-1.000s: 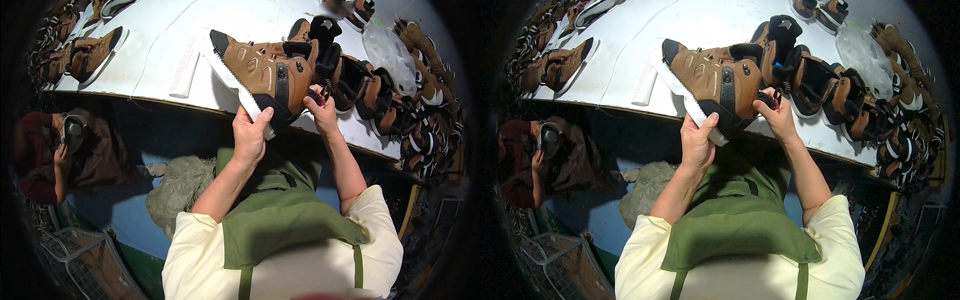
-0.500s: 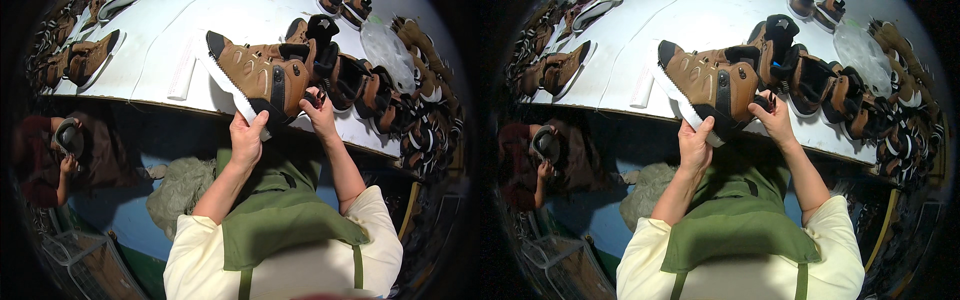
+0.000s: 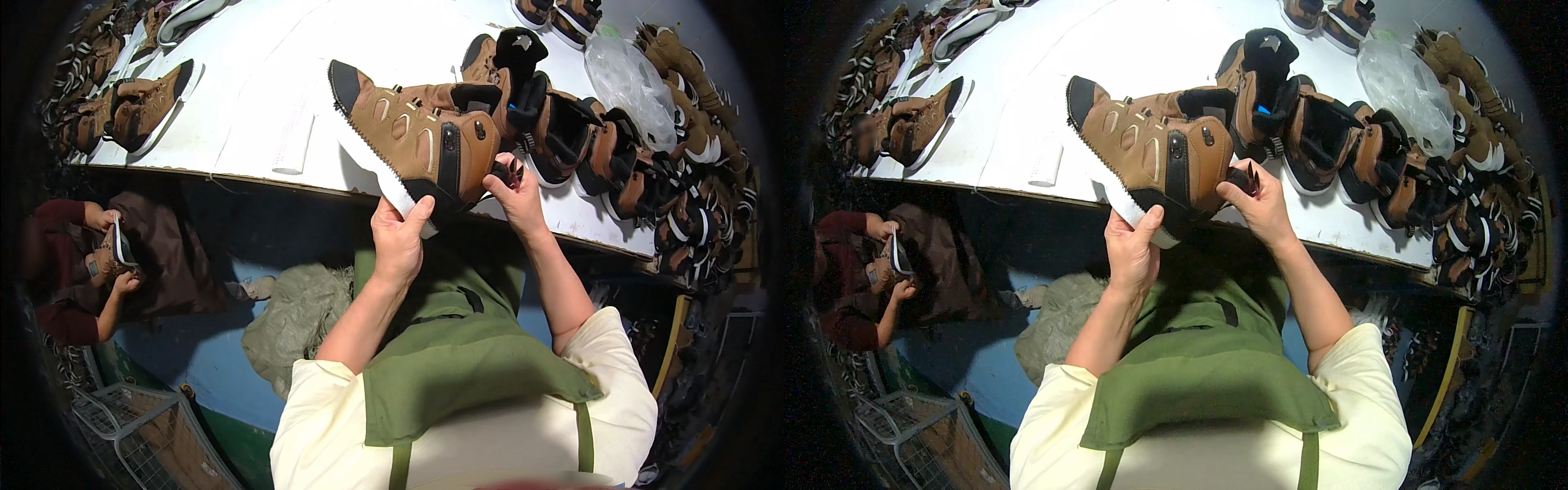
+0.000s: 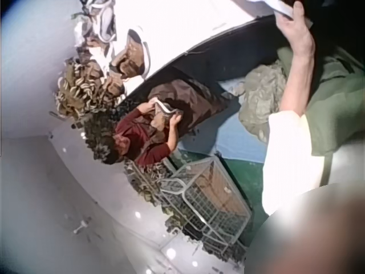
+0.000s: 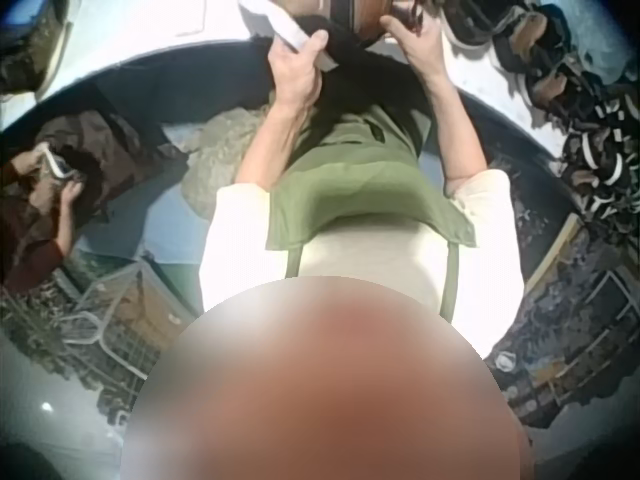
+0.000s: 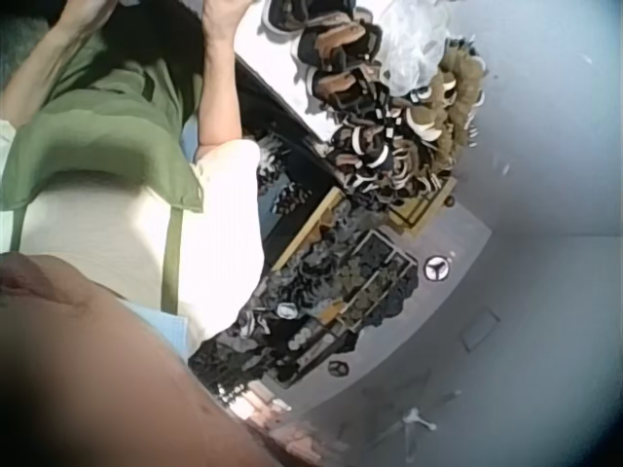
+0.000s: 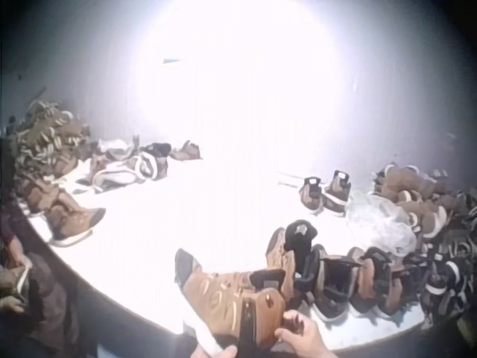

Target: The person assembles brown hiking boots by attaching white midsole pieces to the uppers. They use a small metal tool to tuck and secure the midsole edges, then inspect and adjust the fit. Finished boots are placed on the table alongside other units.

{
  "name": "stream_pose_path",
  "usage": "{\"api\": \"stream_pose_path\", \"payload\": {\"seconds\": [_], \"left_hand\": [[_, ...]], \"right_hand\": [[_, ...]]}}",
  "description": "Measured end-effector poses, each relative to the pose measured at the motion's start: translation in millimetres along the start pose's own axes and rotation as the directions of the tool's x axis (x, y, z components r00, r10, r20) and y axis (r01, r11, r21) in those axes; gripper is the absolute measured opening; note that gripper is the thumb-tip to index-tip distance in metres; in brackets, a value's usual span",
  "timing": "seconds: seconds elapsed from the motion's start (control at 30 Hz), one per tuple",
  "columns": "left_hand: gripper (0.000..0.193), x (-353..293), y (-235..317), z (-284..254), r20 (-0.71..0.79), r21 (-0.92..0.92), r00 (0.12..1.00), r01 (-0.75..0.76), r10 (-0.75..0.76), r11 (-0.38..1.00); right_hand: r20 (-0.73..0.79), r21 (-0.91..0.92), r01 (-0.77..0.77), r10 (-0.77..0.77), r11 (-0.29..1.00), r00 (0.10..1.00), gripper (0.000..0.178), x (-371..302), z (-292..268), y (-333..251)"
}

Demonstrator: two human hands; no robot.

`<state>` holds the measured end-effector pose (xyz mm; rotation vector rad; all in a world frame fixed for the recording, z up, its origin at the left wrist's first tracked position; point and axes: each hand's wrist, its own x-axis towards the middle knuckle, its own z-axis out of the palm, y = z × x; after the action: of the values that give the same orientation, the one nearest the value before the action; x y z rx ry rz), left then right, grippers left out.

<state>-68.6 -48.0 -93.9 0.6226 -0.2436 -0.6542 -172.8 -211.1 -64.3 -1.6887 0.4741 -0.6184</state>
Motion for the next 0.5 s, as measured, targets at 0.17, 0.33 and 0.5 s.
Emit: {"api": "stream_pose_path", "payload": {"seconds": [0.17,0.33,0.5], "left_hand": [[0.028,-1.9,2.4,-2.4,0.0,0.026,1.0,0.012,-0.012,1.0],[0.03,-2.6,7.0,-4.5,0.006,0.014,1.0,0.023,-0.023,1.0],[0.037,-1.3,11.8,-10.7,0.027,-0.032,0.998,0.06,-0.059,0.998]], "right_hand": [[-0.002,-0.006,0.024,-0.024,1.0,1.0,0.025,-3.1,-0.8,4.0],[0.009,-0.076,-0.007,0.008,0.997,1.0,0.026,-9.4,-4.4,0.9],[0.15,-0.375,0.152,-0.102,0.915,0.983,0.028,-6.9,-13.8,-18.9]]}}
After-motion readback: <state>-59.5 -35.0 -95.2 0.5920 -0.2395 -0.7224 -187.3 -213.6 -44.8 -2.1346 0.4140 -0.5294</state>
